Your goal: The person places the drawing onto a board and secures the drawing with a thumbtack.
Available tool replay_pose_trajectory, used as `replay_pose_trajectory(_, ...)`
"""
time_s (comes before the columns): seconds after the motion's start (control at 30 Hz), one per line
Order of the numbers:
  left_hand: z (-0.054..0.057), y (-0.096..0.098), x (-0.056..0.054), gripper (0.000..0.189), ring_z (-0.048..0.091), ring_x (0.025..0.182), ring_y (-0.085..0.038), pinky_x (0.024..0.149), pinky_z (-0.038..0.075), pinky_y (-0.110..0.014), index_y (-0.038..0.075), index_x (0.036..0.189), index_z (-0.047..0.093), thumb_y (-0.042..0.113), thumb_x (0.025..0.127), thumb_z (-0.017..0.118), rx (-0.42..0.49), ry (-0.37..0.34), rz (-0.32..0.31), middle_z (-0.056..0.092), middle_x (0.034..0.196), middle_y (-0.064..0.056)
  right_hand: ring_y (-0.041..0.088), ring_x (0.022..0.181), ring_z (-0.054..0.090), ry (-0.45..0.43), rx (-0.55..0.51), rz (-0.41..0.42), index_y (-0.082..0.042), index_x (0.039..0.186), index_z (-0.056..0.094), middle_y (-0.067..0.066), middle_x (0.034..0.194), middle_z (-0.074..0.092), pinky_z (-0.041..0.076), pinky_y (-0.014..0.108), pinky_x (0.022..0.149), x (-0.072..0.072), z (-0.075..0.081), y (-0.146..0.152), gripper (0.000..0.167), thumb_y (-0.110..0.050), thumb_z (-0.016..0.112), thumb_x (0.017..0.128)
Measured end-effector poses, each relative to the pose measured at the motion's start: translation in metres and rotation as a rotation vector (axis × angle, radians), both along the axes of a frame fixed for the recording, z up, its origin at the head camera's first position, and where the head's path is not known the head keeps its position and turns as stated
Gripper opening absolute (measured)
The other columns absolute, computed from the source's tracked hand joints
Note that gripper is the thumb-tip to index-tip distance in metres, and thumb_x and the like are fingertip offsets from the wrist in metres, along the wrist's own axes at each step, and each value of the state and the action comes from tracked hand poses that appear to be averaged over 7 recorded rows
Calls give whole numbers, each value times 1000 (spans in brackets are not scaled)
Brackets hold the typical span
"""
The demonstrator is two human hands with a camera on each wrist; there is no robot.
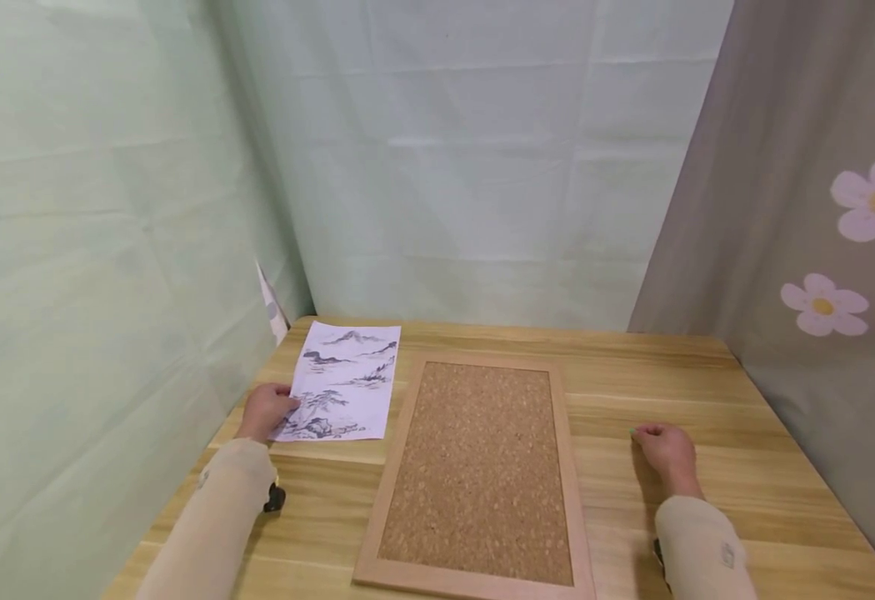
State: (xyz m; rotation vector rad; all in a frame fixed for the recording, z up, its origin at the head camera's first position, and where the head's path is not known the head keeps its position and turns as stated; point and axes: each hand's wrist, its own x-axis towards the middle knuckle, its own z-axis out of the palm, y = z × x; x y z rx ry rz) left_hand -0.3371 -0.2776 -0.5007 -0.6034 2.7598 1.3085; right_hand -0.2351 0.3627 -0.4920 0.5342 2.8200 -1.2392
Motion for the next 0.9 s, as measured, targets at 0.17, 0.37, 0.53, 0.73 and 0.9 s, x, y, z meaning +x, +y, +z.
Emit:
replay_pose_trajectory(0.17,-1,-3,1,39,54,99,-35,88,46,-48,-9,127,54,11,93,59,-18,29,-10,57,118,-25,51,113,49,25,69,5,12,113,63,35,123,56,37,58,97,-1,-1,-1,41,-25,54,99)
replay_pose_trajectory(0.37,-1,-8,3,38,54,100,-39,89,45,-50,-15,125,52,11,97,51,-62,117,-24,56,118,-32,51,111,52,50,123,25,12,112,64,35,121,58,40,56,95,-4,-2,0,41,-24,52,97)
replay_pose_trajectory(0.53,-1,-12,1,39,54,103,-40,93,43,-52,-17,126,55,11,100,45,-52,152,-35,56,122,-33,50,108,54,54,127,32,12,109,66,34,119,60,41,55,93,-5,-2,1,41,-25,53,96)
replay_pose_trajectory(0.73,1,-16,-3,39,54,106,-38,96,43,-51,-14,129,55,12,101,48,25,124,-58,56,127,-31,41,94,58,43,136,18,10,98,68,31,106,64,45,49,82,-4,-4,1,38,-25,53,93)
replay_pose_trajectory(0.9,5,-19,-9,43,54,109,-34,94,45,-44,-12,136,51,15,102,49,153,77,-37,53,133,-29,35,86,58,55,147,6,6,90,69,26,96,65,45,43,75,-4,-3,-1,34,-25,54,91)
